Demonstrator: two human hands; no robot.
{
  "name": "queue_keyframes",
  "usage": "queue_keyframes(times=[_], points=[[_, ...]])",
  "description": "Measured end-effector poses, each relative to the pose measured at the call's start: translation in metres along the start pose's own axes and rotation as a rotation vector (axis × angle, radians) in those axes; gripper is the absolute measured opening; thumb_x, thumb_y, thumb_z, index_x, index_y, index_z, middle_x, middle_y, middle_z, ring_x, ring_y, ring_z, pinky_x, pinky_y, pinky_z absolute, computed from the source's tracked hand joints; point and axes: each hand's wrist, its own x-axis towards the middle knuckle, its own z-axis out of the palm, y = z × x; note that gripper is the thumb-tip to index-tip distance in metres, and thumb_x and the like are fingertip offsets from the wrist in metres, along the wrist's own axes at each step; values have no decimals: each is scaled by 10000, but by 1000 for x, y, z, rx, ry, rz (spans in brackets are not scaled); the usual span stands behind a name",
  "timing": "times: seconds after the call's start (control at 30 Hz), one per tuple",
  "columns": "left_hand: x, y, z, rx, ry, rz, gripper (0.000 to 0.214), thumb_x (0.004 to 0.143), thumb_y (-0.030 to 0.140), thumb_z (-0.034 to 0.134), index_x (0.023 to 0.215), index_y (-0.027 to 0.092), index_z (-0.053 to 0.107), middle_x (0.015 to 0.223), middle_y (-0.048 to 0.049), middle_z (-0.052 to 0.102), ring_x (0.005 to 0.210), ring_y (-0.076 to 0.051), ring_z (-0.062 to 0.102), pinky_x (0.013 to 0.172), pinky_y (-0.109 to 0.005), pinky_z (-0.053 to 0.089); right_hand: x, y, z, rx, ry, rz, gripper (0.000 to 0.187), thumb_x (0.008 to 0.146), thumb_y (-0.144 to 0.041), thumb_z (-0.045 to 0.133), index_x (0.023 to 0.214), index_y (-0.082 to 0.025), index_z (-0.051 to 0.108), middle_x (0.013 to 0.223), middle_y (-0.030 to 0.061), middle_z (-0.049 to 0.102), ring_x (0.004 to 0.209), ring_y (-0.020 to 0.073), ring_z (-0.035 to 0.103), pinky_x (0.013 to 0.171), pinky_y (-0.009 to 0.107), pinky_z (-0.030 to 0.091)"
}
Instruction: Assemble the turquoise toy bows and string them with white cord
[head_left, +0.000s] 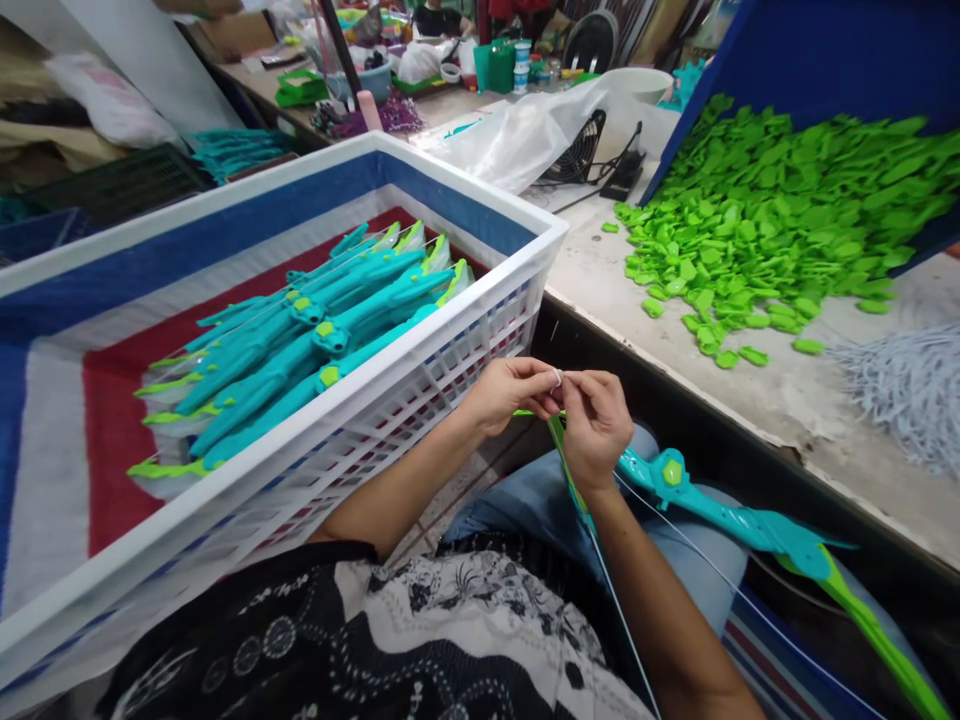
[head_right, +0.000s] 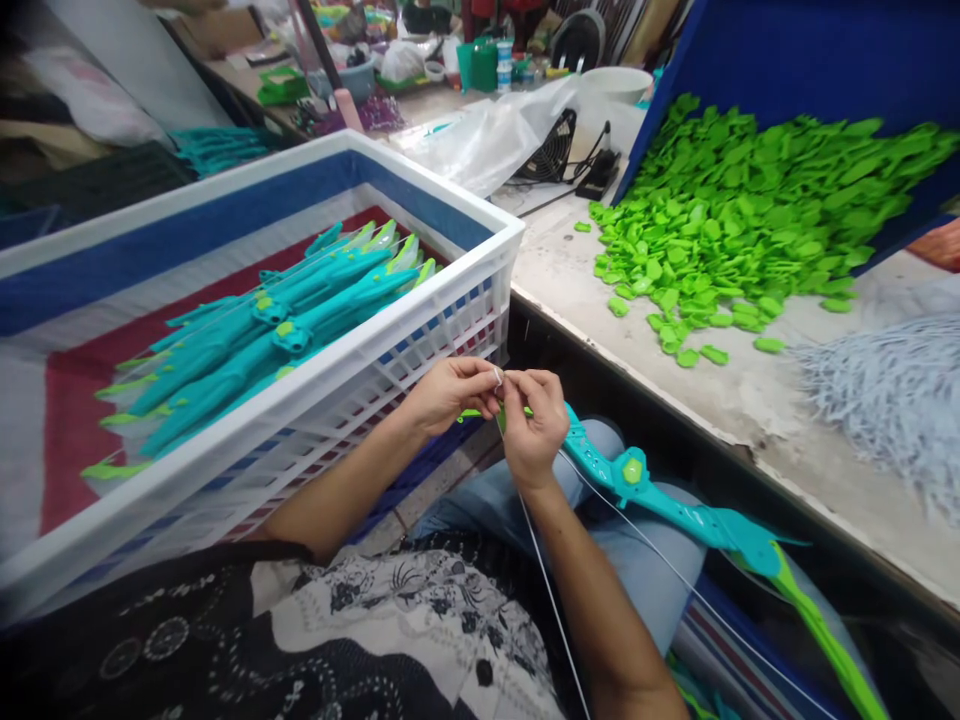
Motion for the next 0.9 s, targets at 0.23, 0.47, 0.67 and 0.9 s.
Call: queue_keyframes(times=[0.23,0.47,0.67,0.9], points=[[-1,-2,5,-22,116,30,244,649,283,753,704,109,591,545,-3,616,445,-87,567,432,-181,462,6,-1,-3,-11,-200,-28,279,890,-237,523,1144,-213,635,899,31,604,807,126,590,704,270,506],[3,-4,8,-30,196,10,142,664,211,662,640,134,544,526,12,606,457,-91,578,483,-195,494,19,3,-7,-6,-256,-125,141,873,-244,567,912,-207,697,851,32,637,778,122,600,679,260,504],[1,-6,1,-17,134,5,143,602,173,703,715,107,646,661,-34,679,602,-130,652,613,-242,549,30,15,-20,-15,-393,-172,149,875,-235,553,836,-173,683,790,29,632,722,102,588,650,231,484],[0,-9,5,155,144,91,264,596,270,772,759,128,620,561,9,624,466,-97,572,461,-193,455,18,11,-15,-1,-250,-106,156,852,-192,538,748,-164,651,749,17,612,692,97,570,652,232,473]])
